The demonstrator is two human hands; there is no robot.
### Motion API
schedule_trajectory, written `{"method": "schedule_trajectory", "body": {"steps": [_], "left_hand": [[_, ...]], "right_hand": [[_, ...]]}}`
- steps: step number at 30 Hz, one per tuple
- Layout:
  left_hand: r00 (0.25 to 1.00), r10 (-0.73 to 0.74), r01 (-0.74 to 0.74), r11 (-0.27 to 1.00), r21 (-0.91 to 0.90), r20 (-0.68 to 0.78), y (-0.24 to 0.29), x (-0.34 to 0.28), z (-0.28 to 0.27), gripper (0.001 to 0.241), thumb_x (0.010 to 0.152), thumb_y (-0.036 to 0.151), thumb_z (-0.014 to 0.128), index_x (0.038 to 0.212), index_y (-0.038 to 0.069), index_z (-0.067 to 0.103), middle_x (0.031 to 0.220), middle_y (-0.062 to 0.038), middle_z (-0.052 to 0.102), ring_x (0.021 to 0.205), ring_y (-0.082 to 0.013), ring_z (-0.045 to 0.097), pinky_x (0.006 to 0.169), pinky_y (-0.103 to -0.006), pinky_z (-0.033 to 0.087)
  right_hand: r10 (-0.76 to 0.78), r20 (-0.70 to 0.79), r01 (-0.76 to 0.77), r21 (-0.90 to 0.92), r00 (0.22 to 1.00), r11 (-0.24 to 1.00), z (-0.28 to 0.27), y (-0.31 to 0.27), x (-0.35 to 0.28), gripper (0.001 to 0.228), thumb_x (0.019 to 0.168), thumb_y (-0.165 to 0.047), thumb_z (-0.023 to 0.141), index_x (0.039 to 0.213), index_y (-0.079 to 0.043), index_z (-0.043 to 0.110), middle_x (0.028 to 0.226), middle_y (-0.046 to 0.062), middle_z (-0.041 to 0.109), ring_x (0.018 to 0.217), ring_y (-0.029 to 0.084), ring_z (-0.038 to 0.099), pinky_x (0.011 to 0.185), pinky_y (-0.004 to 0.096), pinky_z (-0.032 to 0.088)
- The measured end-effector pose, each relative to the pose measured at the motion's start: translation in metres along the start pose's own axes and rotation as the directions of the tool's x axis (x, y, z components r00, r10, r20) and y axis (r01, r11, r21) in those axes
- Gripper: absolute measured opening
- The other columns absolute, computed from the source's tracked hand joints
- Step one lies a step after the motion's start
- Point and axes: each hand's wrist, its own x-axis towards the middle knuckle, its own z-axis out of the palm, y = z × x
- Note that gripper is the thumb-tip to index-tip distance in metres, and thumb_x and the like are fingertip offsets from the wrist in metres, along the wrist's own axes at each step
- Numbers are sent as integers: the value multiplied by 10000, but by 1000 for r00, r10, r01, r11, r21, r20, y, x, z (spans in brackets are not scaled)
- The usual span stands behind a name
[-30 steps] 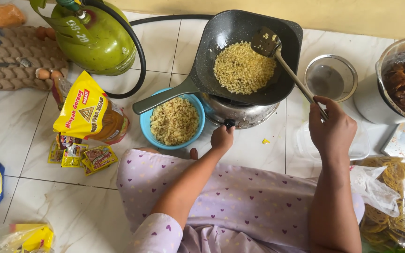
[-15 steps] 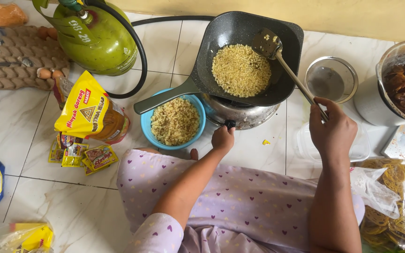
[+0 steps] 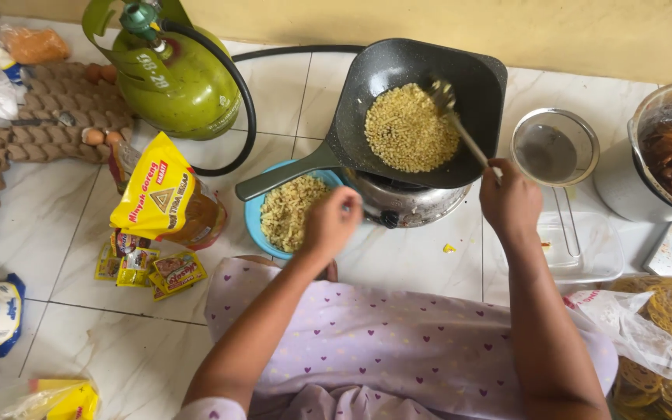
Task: Stirring noodles in a pan with a spatula while sitting on the floor
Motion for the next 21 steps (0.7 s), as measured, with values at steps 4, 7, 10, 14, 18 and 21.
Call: {"method": "schedule_trajectory", "body": {"steps": [4,7,10,14,18,21], "left_hand": [[901,58,-9,993,114,-431,-33,30,-83,195,838,89,726,982,219,737,890,15,762,905,-206,739,843,-327,573],[852,269,-13,870,494,-450,-67,31,-107,473,745,348,840,1182,253,687,1049,-14,671,984,-287,654,866,-451,514],[874,218,35,863,504,-434,-63,28,-105,514,726,432,867,1157,205,703,1105,-49,653,1034,-327,622,882,-490,474],[908,205,-3,874,486,-364,-80,26,-101,550,685,450,914,1108,156,720,1071,-78,636,1003,-326,633,881,-476,499],[893,-20,103,982,161,-449,-104,25,-93,524,707,493,949,1104,206,761,951,-61,707,891,-302,691,775,-393,547],[771,-596,357,698,-621,-226,-109,22,-86,563,839,200,902,1297,81,598,974,-114,582,620,-141,621,507,-230,547]], "right_hand": [[93,145,-115,155,985,981,-1,-22,-6,207,954,-434,640,1111,-359,752,766,20,728,902,349,721,862,487,551],[72,258,-154,310,963,938,-27,-41,-18,255,966,-394,630,1149,-283,768,667,3,688,788,300,706,827,424,524],[58,294,-159,335,954,929,-53,-49,-27,271,974,-386,643,1173,-254,770,688,34,697,776,300,687,820,433,509],[70,329,-168,281,942,945,-84,-55,-46,265,958,-411,667,1175,-301,773,706,15,710,806,297,693,823,424,512],[52,288,-111,192,956,975,-102,-53,-60,274,945,-361,671,1170,-254,784,705,53,722,801,350,702,832,440,530],[-32,166,19,80,986,997,-87,-30,-57,251,951,-329,663,1152,-242,786,709,93,719,806,406,708,836,486,555]]}}
